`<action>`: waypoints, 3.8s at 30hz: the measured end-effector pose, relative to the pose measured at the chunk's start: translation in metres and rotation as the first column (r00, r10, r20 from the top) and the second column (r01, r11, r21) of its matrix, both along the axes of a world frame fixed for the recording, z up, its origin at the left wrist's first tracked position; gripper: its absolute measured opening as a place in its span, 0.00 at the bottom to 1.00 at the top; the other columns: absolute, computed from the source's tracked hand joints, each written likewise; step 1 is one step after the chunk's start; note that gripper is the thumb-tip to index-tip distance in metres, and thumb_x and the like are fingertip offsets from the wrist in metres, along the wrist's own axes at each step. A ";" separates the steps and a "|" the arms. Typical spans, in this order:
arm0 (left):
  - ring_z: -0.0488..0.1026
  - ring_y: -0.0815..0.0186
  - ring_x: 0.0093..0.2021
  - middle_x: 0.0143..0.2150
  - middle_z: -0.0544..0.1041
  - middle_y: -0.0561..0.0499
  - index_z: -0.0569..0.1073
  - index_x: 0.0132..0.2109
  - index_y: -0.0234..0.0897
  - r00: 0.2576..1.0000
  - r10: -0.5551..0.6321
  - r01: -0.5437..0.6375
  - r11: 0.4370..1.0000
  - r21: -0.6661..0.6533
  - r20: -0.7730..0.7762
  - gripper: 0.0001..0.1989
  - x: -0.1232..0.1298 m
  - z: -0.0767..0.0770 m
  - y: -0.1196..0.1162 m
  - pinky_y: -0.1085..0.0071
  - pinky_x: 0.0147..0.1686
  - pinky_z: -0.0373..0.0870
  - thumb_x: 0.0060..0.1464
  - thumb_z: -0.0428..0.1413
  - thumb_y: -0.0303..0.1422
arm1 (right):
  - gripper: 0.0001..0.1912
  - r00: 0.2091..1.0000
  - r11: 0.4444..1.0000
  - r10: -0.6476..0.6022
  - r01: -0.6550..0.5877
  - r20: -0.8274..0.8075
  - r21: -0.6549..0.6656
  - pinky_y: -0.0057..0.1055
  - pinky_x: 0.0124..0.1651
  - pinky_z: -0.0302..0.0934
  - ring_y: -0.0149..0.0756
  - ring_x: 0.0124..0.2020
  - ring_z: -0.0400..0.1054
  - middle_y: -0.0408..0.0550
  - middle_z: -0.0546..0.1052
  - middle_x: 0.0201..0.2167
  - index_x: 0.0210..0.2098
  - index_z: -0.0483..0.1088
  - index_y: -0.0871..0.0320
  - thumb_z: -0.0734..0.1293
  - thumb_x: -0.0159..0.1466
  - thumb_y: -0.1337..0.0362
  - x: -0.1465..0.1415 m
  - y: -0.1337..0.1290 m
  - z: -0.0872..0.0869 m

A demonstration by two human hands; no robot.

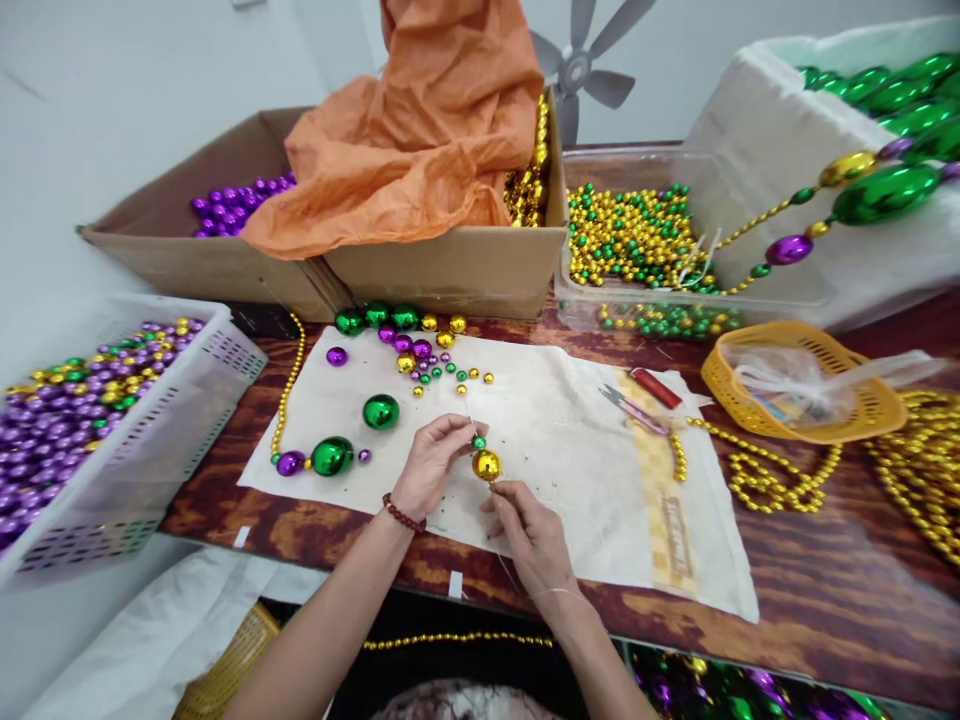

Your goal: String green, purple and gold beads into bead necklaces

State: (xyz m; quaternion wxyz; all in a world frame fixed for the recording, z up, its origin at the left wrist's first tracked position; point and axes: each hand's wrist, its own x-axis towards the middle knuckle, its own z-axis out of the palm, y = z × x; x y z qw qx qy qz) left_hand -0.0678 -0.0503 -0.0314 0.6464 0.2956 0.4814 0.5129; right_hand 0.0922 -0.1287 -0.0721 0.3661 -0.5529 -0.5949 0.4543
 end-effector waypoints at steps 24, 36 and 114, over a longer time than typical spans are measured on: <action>0.63 0.40 0.56 0.48 0.77 0.33 0.77 0.46 0.36 -0.161 0.143 0.414 0.908 0.064 -0.977 0.10 -0.064 0.015 0.140 0.45 0.55 0.56 0.57 0.57 0.32 | 0.13 0.970 0.931 -0.230 0.242 -0.075 0.272 0.26 0.30 0.66 0.32 0.25 0.70 0.43 0.74 0.25 0.46 0.75 0.56 0.62 0.72 0.58 0.055 0.037 0.055; 0.74 0.54 0.47 0.47 0.78 0.43 0.77 0.52 0.38 0.585 0.215 0.131 0.926 0.353 -0.782 0.16 -0.067 0.033 0.127 0.58 0.50 0.68 0.57 0.58 0.33 | 0.11 0.970 0.991 -0.050 0.077 -0.238 0.108 0.26 0.29 0.68 0.33 0.28 0.76 0.45 0.79 0.28 0.44 0.74 0.57 0.62 0.71 0.61 0.022 0.024 0.022; 0.78 0.66 0.41 0.44 0.83 0.48 0.84 0.45 0.41 0.986 0.163 -0.169 0.967 0.190 0.047 0.17 0.025 0.019 0.004 0.74 0.38 0.74 0.46 0.71 0.37 | 0.09 0.978 0.973 -0.017 0.063 -0.206 0.220 0.22 0.30 0.68 0.28 0.23 0.72 0.41 0.76 0.25 0.42 0.72 0.58 0.60 0.72 0.67 0.006 0.013 -0.003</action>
